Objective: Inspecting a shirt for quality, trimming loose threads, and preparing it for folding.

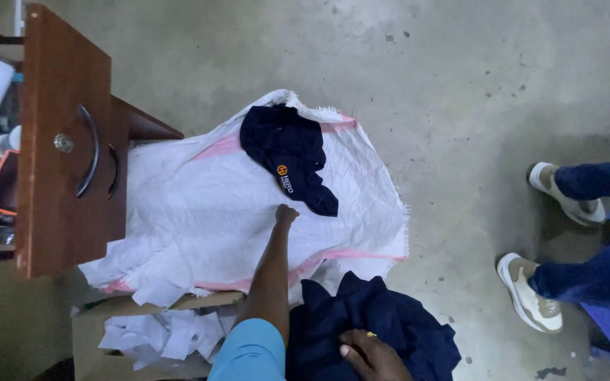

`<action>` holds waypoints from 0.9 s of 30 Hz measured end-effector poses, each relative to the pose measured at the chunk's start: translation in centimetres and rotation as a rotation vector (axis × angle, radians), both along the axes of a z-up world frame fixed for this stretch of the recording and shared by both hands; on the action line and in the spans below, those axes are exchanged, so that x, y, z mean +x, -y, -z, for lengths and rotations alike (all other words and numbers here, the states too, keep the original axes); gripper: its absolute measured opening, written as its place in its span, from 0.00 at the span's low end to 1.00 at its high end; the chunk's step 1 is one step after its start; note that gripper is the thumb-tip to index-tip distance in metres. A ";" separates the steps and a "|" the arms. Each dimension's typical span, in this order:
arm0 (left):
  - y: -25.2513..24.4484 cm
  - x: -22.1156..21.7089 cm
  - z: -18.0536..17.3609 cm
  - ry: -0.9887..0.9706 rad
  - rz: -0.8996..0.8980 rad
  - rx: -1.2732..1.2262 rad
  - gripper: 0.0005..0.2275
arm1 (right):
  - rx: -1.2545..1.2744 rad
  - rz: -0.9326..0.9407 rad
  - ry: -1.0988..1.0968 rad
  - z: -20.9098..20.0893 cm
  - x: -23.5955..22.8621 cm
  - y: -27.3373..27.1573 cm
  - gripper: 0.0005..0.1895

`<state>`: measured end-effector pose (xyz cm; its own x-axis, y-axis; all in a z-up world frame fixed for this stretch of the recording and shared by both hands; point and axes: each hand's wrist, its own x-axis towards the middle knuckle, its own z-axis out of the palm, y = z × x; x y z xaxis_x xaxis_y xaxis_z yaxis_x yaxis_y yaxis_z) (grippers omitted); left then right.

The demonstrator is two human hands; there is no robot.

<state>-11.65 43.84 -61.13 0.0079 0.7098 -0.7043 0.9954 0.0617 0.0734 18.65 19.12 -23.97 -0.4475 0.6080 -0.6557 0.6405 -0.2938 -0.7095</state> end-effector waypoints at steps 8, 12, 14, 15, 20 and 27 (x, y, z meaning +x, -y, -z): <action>-10.8 -1.6 -3.1 0.053 -0.388 0.044 0.25 | -0.217 0.057 0.279 2.0 -0.3 0.0 0.21; -11.4 -2.2 -3.6 0.139 -0.723 0.488 0.21 | -0.139 0.053 0.132 0.1 -0.7 -1.6 0.18; -13.7 -3.9 -7.0 0.133 -0.504 0.859 0.11 | -0.046 0.073 0.010 -0.9 -1.3 -2.5 0.16; -14.8 -5.4 -9.9 0.241 -0.484 1.017 0.09 | -0.090 0.107 0.042 -1.8 -1.6 -2.9 0.16; -5.6 -7.6 -35.5 0.305 -0.240 1.657 0.03 | -0.070 0.213 0.031 -5.5 -2.5 -3.8 0.12; 16.1 7.0 -57.0 -2.078 0.103 1.202 0.15 | 0.283 0.122 -0.094 -2.9 -1.3 -1.0 0.14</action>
<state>-4.65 27.73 -4.17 0.1686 0.6870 0.7068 -0.2145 0.7255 -0.6540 17.31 20.15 -21.08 -0.4113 0.8131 -0.4119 0.5403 -0.1465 -0.8286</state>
